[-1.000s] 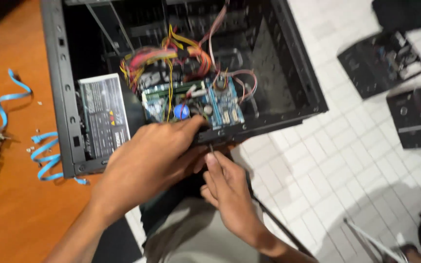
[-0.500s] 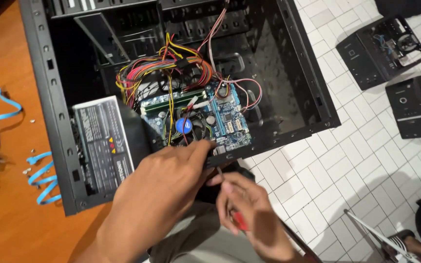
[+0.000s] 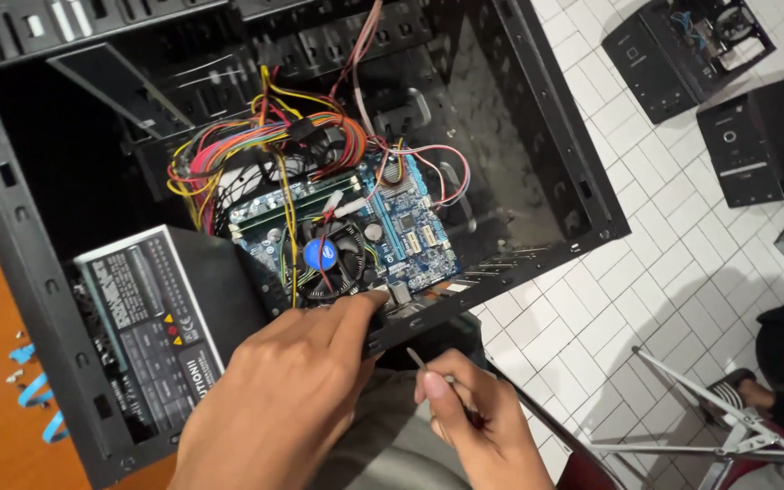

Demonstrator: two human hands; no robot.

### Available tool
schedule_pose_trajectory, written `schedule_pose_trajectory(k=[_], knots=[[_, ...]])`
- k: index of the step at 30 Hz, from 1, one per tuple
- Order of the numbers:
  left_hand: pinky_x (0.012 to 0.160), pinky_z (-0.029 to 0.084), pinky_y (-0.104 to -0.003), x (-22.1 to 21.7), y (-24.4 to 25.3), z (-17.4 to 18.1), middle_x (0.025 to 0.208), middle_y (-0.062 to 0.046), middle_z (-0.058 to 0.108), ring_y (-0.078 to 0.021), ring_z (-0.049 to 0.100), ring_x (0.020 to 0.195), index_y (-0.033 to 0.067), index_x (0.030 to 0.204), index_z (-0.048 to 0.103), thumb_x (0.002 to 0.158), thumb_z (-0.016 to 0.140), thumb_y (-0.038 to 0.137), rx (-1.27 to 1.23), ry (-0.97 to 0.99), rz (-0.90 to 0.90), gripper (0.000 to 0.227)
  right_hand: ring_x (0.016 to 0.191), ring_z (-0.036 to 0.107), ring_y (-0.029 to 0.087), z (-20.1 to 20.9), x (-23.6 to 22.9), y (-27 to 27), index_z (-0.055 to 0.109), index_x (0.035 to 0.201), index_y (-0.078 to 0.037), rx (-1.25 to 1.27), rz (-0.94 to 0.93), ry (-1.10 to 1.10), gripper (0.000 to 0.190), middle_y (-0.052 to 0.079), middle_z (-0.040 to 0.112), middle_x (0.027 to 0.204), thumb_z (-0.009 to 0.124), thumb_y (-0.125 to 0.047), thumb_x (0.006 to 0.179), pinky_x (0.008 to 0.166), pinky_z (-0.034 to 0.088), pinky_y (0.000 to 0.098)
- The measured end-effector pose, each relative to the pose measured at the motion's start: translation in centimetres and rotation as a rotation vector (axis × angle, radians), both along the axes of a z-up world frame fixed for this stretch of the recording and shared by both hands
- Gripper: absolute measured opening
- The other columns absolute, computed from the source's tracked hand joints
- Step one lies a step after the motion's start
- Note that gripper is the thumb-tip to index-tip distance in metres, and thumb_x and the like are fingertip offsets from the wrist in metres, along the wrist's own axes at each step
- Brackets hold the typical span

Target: The person uses a screwdriver to secure a motherboard into a computer case. They repeatedly tighten screws along the edges of the case and the motherboard, occasionally adjusting their grip and the position of the case on the table.

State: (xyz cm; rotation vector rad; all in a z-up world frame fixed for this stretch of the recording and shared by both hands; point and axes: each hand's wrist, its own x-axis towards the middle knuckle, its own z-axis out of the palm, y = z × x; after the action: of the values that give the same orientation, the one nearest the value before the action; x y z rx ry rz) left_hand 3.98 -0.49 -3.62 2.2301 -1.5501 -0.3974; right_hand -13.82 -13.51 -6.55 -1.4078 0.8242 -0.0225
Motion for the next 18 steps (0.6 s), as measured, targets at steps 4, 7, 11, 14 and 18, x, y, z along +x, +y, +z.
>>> schedule_pose_trajectory(k=[4, 7, 11, 14, 18], knots=[[0.074, 0.054, -0.044, -0.3, 0.2, 0.1, 0.103, -0.009, 0.072, -0.0314, 0.070, 0.083, 0.0079, 0.130, 0.055, 0.085, 0.062, 0.013, 0.024, -0.028, 0.026, 0.046, 0.054, 0.036, 0.014, 0.4, 0.5, 0.2, 0.066, 0.082, -0.003, -0.007, 0.052, 0.033, 0.035, 0.004, 0.042, 0.061, 0.061, -0.033, 0.102, 0.052, 0.029, 0.0286], [0.073, 0.054, -0.044, -0.5, 0.2, 0.0, 0.100, -0.008, 0.072, -0.0315, 0.070, 0.082, 0.0088, 0.132, 0.056, 0.086, 0.063, 0.014, 0.041, -0.058, 0.034, 0.047, 0.054, 0.035, 0.014, 0.8, 1.1, 0.0, 0.065, 0.082, -0.004, -0.024, 0.060, 0.059, 0.037, 0.004, 0.040, 0.061, 0.061, -0.035, 0.101, 0.053, 0.028, 0.0292], [0.075, 0.054, -0.044, -0.4, 0.2, -0.1, 0.101, -0.008, 0.071, -0.0313, 0.070, 0.084, 0.0077, 0.131, 0.057, 0.088, 0.061, 0.014, 0.007, -0.064, 0.032, 0.043, 0.065, 0.047, 0.013, 0.9, 1.8, -0.2, 0.069, 0.082, -0.005, -0.061, 0.070, 0.130, 0.037, 0.003, 0.054, 0.072, 0.060, -0.037, 0.099, 0.059, 0.041, 0.0287], [0.074, 0.053, -0.045, -0.5, 0.2, 0.1, 0.099, -0.009, 0.071, -0.0325, 0.069, 0.081, 0.0066, 0.129, 0.056, 0.089, 0.053, 0.011, 0.012, -0.044, 0.040, 0.041, 0.056, 0.028, 0.014, 0.0, 1.2, 0.0, 0.066, 0.079, -0.003, -0.058, 0.021, 0.075, 0.035, 0.001, 0.031, 0.059, 0.064, -0.030, 0.101, 0.054, 0.032, 0.0286], [0.076, 0.052, -0.043, -0.4, 0.2, 1.1, 0.107, -0.008, 0.071, -0.0314, 0.069, 0.084, 0.0053, 0.129, 0.055, 0.093, 0.056, 0.016, 0.028, -0.006, 0.022, 0.038, 0.054, 0.032, 0.015, 0.4, 1.2, 0.3, 0.064, 0.079, -0.002, -0.020, -0.005, 0.001, 0.030, 0.001, 0.034, 0.058, 0.063, -0.021, 0.102, 0.052, 0.029, 0.0285]])
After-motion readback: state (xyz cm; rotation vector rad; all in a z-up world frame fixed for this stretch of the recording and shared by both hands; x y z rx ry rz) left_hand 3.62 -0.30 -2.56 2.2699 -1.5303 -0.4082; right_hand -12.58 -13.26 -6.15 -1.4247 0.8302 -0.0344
